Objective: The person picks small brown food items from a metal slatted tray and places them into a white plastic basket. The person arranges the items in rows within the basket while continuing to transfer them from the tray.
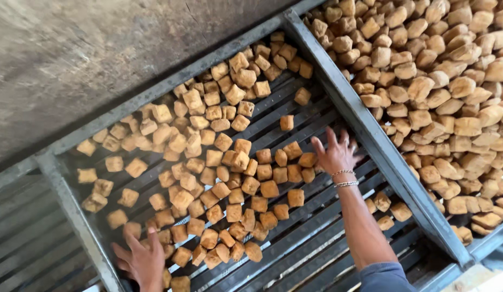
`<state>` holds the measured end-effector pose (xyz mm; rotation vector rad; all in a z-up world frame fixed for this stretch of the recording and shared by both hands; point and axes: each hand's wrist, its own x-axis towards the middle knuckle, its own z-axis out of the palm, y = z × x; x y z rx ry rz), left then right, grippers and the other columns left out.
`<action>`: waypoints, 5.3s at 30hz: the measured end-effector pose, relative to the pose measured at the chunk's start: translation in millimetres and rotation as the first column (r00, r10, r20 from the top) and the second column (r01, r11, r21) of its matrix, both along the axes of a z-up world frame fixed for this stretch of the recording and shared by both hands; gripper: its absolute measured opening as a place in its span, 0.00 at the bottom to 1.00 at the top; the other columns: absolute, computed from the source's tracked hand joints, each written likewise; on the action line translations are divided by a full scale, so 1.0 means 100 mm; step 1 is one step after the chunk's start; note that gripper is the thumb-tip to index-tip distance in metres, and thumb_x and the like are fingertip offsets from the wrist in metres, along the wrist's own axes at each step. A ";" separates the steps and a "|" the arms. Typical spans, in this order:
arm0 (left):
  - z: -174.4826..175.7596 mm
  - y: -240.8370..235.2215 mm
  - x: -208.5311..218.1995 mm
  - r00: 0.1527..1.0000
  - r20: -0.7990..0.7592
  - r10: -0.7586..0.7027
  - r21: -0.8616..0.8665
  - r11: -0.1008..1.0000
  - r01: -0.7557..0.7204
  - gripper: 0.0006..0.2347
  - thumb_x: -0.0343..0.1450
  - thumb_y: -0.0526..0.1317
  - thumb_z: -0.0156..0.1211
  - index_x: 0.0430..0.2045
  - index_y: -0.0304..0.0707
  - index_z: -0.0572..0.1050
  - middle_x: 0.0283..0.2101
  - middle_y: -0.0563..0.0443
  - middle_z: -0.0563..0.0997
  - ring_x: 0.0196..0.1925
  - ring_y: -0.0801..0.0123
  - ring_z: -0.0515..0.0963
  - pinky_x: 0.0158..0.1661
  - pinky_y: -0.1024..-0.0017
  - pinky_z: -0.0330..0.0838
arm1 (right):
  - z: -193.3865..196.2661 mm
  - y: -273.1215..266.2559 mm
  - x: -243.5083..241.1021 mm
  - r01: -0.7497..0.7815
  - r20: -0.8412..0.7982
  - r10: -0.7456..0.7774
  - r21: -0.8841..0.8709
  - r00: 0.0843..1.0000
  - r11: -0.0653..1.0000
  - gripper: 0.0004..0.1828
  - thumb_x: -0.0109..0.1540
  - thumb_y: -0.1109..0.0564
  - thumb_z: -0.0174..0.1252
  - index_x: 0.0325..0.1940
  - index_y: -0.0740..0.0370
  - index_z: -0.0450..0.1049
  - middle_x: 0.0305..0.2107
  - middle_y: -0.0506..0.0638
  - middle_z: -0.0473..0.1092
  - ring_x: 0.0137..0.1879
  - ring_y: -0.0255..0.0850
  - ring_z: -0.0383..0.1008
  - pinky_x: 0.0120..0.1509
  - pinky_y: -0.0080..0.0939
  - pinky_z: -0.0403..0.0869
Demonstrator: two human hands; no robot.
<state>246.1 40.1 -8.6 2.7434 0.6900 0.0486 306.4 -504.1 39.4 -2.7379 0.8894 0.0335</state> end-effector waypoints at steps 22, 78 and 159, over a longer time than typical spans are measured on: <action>-0.13 -0.62 -2.64 0.981 -0.194 -0.009 -0.257 0.965 -0.042 0.45 0.63 0.50 0.68 0.71 0.29 0.47 0.71 0.15 0.43 0.74 0.24 0.45 0.65 0.39 0.47 | -0.37 2.16 -2.16 -0.461 0.340 0.359 0.296 0.869 0.836 0.28 0.64 0.56 0.51 0.69 0.59 0.64 0.68 0.61 0.62 0.77 0.58 0.56 0.75 0.69 0.57; 1.23 1.33 -4.61 0.923 0.340 0.181 -0.384 0.923 -0.039 0.12 0.72 0.33 0.58 0.49 0.28 0.77 0.50 0.36 0.81 0.40 0.57 0.82 0.41 0.67 0.77 | -0.21 3.05 -2.62 -0.604 0.525 0.496 0.044 0.692 0.795 0.48 0.57 0.59 0.68 0.74 0.67 0.49 0.62 0.75 0.58 0.68 0.73 0.60 0.62 0.59 0.68; 0.15 2.84 -2.22 0.936 0.207 -0.283 0.086 0.959 0.271 0.15 0.78 0.39 0.54 0.58 0.32 0.70 0.56 0.34 0.77 0.65 0.39 0.71 0.69 0.27 0.44 | -0.30 2.47 -2.89 -0.664 0.482 0.547 0.101 0.685 0.741 0.23 0.53 0.64 0.65 0.51 0.63 0.68 0.54 0.62 0.68 0.59 0.60 0.70 0.61 0.52 0.73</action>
